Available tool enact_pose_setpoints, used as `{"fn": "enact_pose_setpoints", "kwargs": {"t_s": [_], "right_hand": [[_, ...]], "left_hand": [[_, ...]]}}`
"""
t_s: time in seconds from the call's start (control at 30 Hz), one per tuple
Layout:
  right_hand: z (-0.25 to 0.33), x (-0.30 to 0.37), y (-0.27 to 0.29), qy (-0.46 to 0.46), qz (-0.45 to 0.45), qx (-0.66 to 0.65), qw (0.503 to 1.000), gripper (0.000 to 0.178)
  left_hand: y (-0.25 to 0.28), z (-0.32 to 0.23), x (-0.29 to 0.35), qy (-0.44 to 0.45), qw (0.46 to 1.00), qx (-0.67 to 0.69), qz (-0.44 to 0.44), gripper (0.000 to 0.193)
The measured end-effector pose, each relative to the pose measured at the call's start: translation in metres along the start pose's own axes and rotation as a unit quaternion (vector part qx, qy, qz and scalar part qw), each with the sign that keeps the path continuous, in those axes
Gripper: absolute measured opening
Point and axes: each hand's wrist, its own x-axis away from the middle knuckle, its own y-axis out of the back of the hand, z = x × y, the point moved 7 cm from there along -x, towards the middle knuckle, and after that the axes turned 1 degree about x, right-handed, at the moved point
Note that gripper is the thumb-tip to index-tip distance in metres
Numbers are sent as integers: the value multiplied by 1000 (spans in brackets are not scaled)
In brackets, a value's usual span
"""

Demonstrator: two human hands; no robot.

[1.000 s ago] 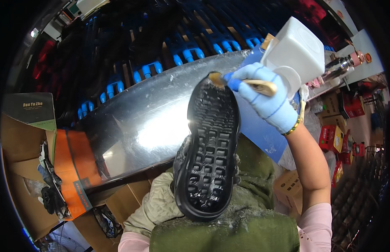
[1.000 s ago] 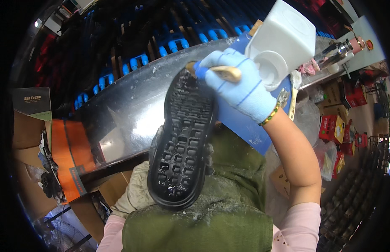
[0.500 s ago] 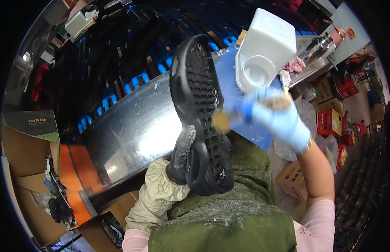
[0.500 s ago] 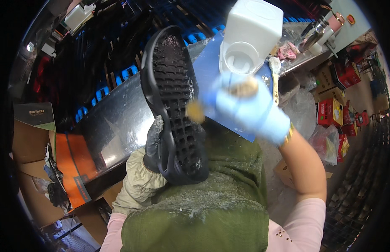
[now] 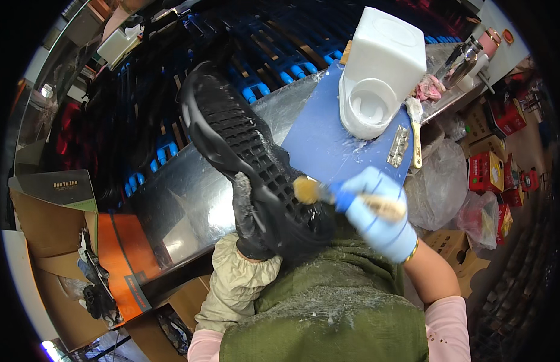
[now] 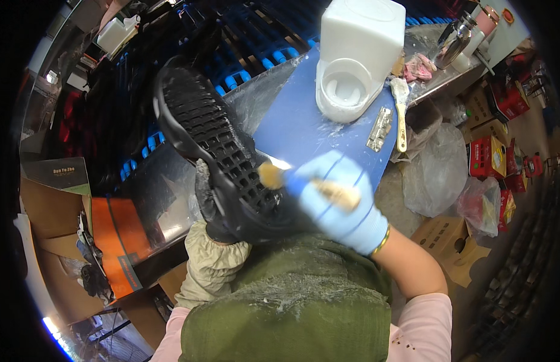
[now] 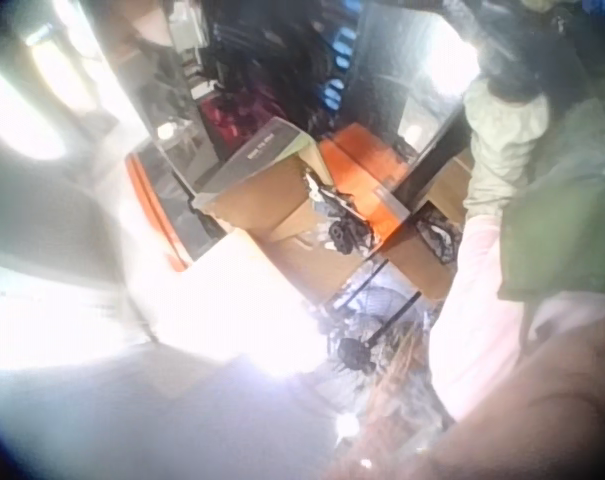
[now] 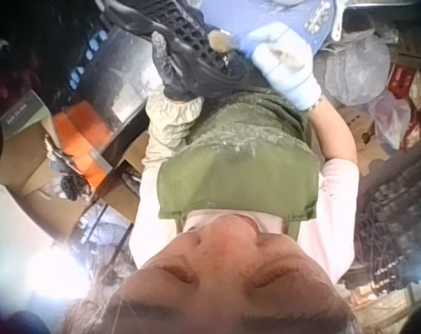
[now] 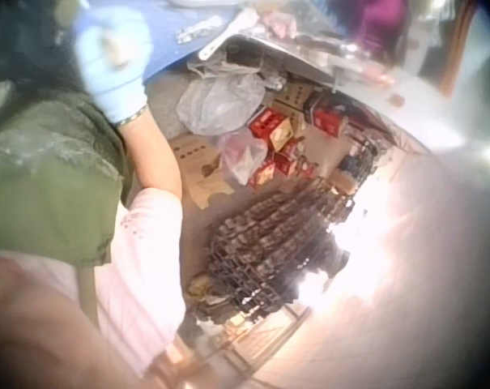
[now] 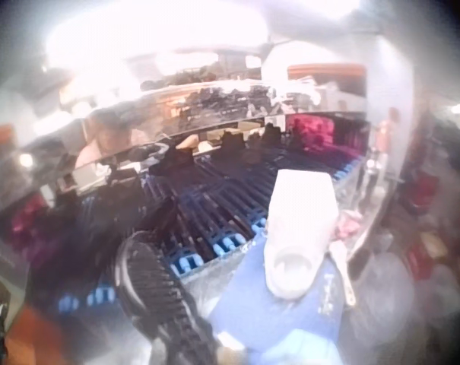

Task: The person applies a white adhesive to the soles of black shoes using a brush. They repeatedly dip the brush into a container and spread the glue across the tread patterns of multiple shoes on a conveyor belt.

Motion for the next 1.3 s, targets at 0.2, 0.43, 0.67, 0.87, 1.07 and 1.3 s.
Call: {"fn": "enact_pose_setpoints", "kwargs": {"t_s": [0.2, 0.43, 0.67, 0.87, 1.07, 1.3], "right_hand": [[-28, 20, -18, -410, 65, -304, 858, 12], [-65, 32, 41, -384, -50, -290, 875, 16], [-14, 4, -14, -263, -27, -593, 761, 16], [-7, 25, -43, -287, 145, -577, 751, 30], [-6, -3, 4, -253, -135, -425, 858, 24], [53, -49, -55, 199, 52, 8, 979, 42]], "left_hand": [[-6, -8, 2, -80, 996, -38, 8, 56], [5, -6, 15, -119, 985, -113, -59, 49], [110, 37, 32, 122, 975, 26, -182, 45], [64, 16, 24, 86, 990, 5, -114, 50], [28, -6, 33, 28, 996, -12, -86, 55], [11, 10, 61, 45, 993, 37, -99, 61]]}}
